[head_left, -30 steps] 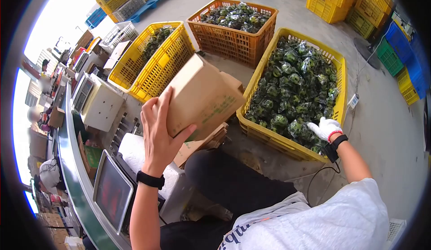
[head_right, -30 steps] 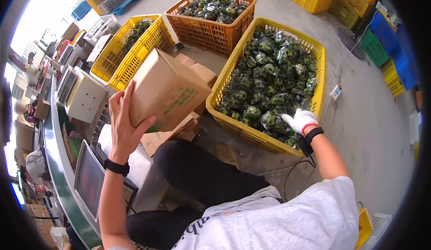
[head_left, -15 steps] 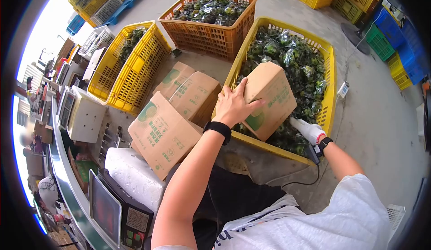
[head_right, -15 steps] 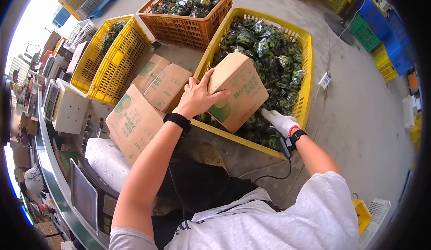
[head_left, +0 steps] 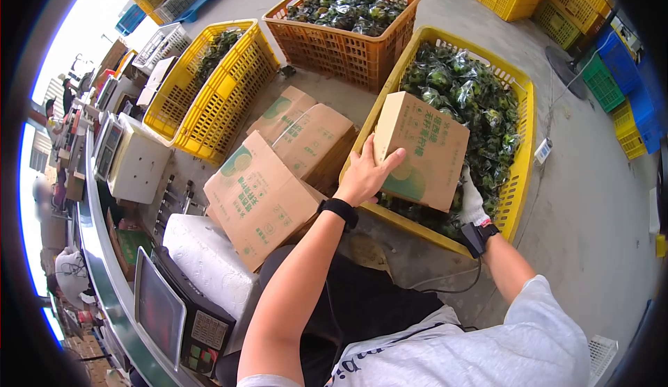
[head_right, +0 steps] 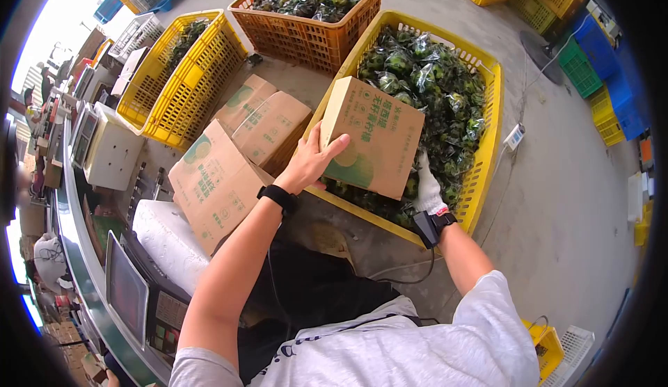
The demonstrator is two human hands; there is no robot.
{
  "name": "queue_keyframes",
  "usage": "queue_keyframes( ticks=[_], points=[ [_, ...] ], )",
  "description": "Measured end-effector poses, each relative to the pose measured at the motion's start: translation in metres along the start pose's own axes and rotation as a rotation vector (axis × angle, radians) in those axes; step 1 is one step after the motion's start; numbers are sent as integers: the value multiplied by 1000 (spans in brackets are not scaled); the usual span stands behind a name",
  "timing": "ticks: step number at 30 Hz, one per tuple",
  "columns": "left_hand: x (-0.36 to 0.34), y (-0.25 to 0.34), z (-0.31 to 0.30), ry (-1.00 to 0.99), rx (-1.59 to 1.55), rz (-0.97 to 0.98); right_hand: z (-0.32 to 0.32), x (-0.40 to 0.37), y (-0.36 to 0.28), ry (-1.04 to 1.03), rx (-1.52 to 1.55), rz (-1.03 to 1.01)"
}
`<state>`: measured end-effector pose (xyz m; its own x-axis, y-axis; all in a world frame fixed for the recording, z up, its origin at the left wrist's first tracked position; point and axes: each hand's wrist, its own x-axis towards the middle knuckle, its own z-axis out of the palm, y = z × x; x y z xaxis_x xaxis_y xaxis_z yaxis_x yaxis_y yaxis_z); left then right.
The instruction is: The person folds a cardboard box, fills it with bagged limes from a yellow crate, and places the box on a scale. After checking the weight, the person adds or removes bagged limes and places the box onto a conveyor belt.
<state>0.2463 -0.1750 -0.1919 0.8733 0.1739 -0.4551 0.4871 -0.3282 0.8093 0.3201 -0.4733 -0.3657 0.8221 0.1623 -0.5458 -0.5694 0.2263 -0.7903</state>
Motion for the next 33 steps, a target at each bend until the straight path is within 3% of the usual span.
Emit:
queue_keyframes(
  ticks=[1,3,5,6,9,11,12,13,15,16,18,19,20,21,22,23,26,29,33],
  points=[
    [-2,-1,1,-5,-43,-4,2,2,2,48,-97,-109],
    [0,-9,5,10,-64,-30,27,-33,-19,76,-91,-126],
    [0,-14,7,-130,-251,-9,-1,-23,-20,-267,-1217,-918],
    [-10,-7,6,-173,-344,-8,9,-33,-37,-324,-1308,-952],
    [-27,-3,-14,-263,-680,-104,85,-87,-133,-429,-1242,-885],
    [-44,-4,-31,-223,-890,-144,127,-130,-185,-494,-1078,-890],
    [-49,-12,-38,-220,-890,-144,145,-149,-205,-518,-951,-850],
    [-52,-21,-45,-210,-1017,-113,162,-168,-217,-534,-502,-544],
    [-59,-36,-56,-199,-1145,-73,143,-154,-222,-489,-265,-623],
    [-64,-42,-60,-216,-1179,-52,131,-144,-221,-304,-453,-681],
    [-72,-57,-68,-286,-1247,2,93,-91,-195,-176,-925,-705],
    [-76,-63,-70,-344,-1347,22,70,-68,-173,-34,-1266,-603],
    [-77,-71,-72,-409,-1431,44,68,-71,-164,43,-1567,-280],
    [-80,-77,-73,-470,-1517,71,59,-66,-146,12,-1581,-128],
    [-85,-77,-75,-458,-1537,91,49,-55,-124,16,-1451,-154],
    [-88,-76,-77,-442,-1536,118,59,-57,-110,146,-1475,-163],
    [-99,-72,-76,-298,-1448,148,79,-68,-85,153,-1505,-284],
    [-106,-64,-71,-167,-1480,166,100,-65,-90,-25,-1545,-252],
    [-121,-52,-68,-122,-1505,127,127,-58,-95,25,-1686,-84]
  ],
)
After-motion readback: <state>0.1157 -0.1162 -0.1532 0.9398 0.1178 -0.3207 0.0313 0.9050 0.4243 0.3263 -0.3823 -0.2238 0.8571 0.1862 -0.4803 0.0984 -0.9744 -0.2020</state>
